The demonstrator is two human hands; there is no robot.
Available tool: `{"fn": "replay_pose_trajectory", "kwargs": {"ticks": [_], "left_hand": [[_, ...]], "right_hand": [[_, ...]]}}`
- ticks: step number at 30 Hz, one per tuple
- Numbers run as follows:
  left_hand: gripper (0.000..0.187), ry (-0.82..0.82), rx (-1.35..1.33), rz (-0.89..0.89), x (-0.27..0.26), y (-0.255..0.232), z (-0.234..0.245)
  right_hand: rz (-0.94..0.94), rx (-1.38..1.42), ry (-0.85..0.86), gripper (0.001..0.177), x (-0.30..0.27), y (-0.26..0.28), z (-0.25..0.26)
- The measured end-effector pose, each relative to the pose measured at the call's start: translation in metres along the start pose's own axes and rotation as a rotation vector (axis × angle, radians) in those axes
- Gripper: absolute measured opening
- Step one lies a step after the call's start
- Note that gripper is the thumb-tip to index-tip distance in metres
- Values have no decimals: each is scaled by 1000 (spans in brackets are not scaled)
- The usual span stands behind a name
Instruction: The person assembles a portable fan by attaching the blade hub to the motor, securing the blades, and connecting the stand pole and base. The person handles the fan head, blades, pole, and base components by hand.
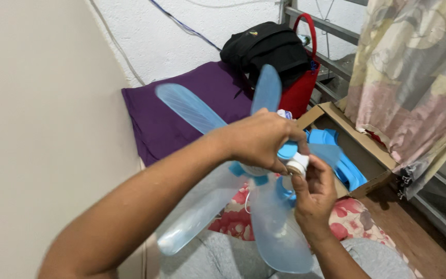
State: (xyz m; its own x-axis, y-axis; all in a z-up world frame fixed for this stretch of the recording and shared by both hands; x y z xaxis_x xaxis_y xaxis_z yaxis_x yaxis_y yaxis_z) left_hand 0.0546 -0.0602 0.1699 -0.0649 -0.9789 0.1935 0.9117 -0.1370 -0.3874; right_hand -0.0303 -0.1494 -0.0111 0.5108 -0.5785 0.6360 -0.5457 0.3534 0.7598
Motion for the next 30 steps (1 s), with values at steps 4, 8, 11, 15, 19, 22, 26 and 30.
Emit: {"fn": "replay_pose_trajectory", "kwargs": {"ticks": [4, 8, 11, 15, 19, 22, 26, 30], "left_hand": [[47, 97, 165, 60, 9, -2, 14], [44, 220, 275, 55, 4, -4, 12], [43, 227, 275, 72, -6, 0, 9], [42, 189, 315, 42, -6, 0, 6], [46, 234, 380, 102, -1, 3, 2], [45, 230, 378, 132, 4, 7, -2], [42, 280, 429, 237, 11, 16, -2], [49, 303, 434, 313, 18, 18, 1]], "right_hand": [[-56, -1, 99, 52, 20, 2, -13], [-72, 72, 170, 52, 14, 3, -38], [-42, 92, 124, 51, 5, 1, -48], [-57, 176, 123, 51, 2, 1, -48], [-82, 28, 52, 46, 5, 1, -45], [-53, 53, 31, 47, 5, -3, -42], [-116, 89, 125, 49, 16, -22, -35], [-204, 258, 250, 53, 34, -39, -23]]}}
Point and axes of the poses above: each hand's wrist, its own x-axis towards the middle knuckle, its own z-axis out of the back of the hand, y = z × x, the point moved 6 cm from there along x, towards the middle knuckle, and after that the axes turned 10 degrees about -x, right-handed, at the moved point
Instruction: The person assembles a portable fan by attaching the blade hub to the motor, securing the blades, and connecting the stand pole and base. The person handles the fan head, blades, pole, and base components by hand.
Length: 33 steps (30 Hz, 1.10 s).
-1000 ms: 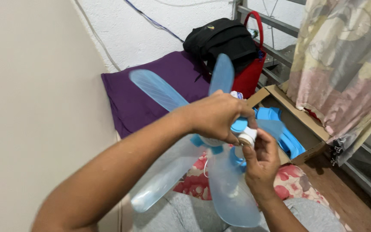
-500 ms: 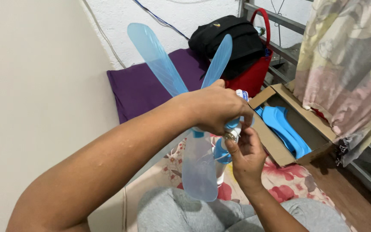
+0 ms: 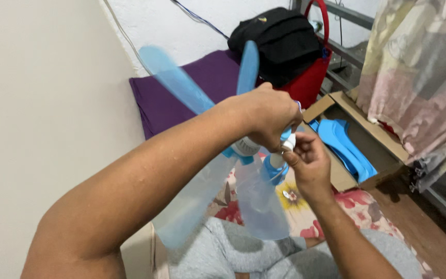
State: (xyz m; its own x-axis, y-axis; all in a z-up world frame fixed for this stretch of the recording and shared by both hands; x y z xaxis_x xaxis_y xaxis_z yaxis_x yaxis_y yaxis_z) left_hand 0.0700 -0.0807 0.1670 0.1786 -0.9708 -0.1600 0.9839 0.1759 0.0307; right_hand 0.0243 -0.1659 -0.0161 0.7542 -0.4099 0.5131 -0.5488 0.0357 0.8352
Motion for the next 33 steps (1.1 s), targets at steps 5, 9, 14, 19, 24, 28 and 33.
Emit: {"fn": "replay_pose_trajectory", "kwargs": {"ticks": [5, 9, 14, 19, 24, 28, 33], "left_hand": [[48, 51, 41, -1, 6, -5, 2], [44, 65, 108, 11, 2, 4, 11], [51, 15, 70, 64, -9, 25, 37], [56, 8, 85, 256, -26, 69, 63], [59, 54, 8, 258, -23, 80, -5], [50, -85, -127, 241, -20, 95, -10], [50, -47, -161, 262, -15, 99, -11]], "right_hand": [[8, 63, 146, 53, 8, 1, 10], [-10, -65, 206, 48, 21, -3, 2], [121, 24, 157, 53, 44, 23, -30], [148, 124, 286, 58, 80, 31, -61], [37, 55, 353, 62, 59, -22, -81], [-52, 69, 306, 56, 63, -34, -61], [-101, 10, 386, 55, 71, -27, -58]]}}
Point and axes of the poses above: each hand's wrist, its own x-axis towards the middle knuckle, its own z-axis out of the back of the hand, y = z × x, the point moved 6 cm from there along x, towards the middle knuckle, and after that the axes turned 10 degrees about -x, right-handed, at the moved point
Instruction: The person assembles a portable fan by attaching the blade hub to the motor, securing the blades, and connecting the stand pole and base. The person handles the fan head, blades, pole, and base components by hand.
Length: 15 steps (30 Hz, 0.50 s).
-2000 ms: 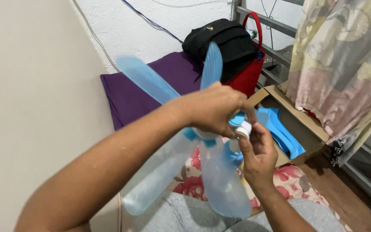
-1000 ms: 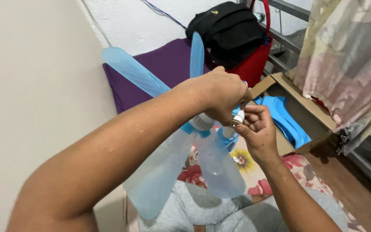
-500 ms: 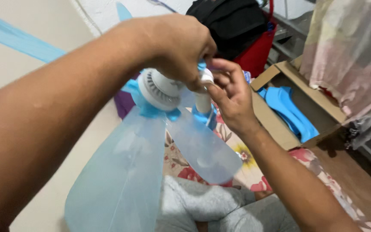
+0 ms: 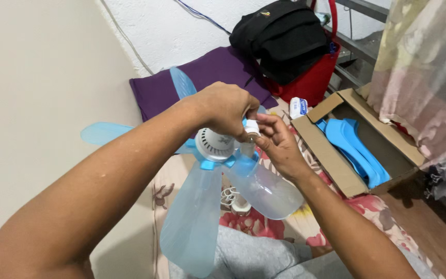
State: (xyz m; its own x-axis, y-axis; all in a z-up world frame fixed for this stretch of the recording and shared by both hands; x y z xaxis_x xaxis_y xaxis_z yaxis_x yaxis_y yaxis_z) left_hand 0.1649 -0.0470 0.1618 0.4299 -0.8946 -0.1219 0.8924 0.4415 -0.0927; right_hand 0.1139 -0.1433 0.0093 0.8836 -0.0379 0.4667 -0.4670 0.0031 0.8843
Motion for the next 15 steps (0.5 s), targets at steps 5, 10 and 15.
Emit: {"fn": "replay_pose_trajectory", "kwargs": {"ticks": [5, 10, 15], "left_hand": [[52, -31, -7, -8, -1, 4, 0], [50, -30, -38, -32, -1, 0, 2], [47, 17, -64, 51, -1, 1, -2]], "right_hand": [[26, 21, 1, 61, -4, -2, -1], [-18, -99, -302, 49, -35, -62, 62], [-955, -1263, -172, 36, -121, -219, 122]]}}
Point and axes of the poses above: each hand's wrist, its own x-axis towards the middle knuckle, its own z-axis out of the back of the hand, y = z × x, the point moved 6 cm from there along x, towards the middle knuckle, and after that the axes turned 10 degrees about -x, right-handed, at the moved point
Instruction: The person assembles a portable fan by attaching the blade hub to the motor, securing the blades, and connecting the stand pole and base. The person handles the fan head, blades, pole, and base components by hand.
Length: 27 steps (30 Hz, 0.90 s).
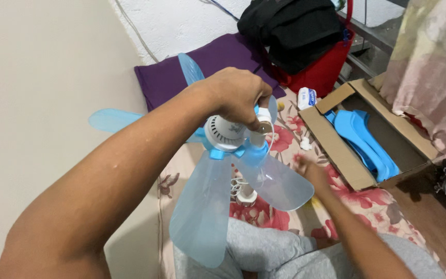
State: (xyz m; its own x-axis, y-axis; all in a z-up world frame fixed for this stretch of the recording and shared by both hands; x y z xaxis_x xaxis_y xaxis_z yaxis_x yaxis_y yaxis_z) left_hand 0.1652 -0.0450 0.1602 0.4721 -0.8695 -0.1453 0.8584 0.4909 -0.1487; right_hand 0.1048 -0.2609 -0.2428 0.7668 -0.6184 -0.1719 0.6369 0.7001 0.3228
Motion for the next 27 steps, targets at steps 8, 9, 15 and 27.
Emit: {"fn": "replay_pose_trajectory", "kwargs": {"ticks": [8, 9, 15, 27], "left_hand": [[49, 12, 20, 20, -1, 0, 2], [50, 23, 13, 43, -1, 3, 2], [54, -41, 11, -30, 2, 15, 3], [48, -76, -51, -13, 11, 15, 6]], "right_hand": [[279, -144, 301, 30, 24, -26, -158], [291, -114, 295, 29, 28, -28, -161], [212, 739, 101, 27, 42, -63, -107], [663, 1483, -174, 19, -114, 109, 203]]}}
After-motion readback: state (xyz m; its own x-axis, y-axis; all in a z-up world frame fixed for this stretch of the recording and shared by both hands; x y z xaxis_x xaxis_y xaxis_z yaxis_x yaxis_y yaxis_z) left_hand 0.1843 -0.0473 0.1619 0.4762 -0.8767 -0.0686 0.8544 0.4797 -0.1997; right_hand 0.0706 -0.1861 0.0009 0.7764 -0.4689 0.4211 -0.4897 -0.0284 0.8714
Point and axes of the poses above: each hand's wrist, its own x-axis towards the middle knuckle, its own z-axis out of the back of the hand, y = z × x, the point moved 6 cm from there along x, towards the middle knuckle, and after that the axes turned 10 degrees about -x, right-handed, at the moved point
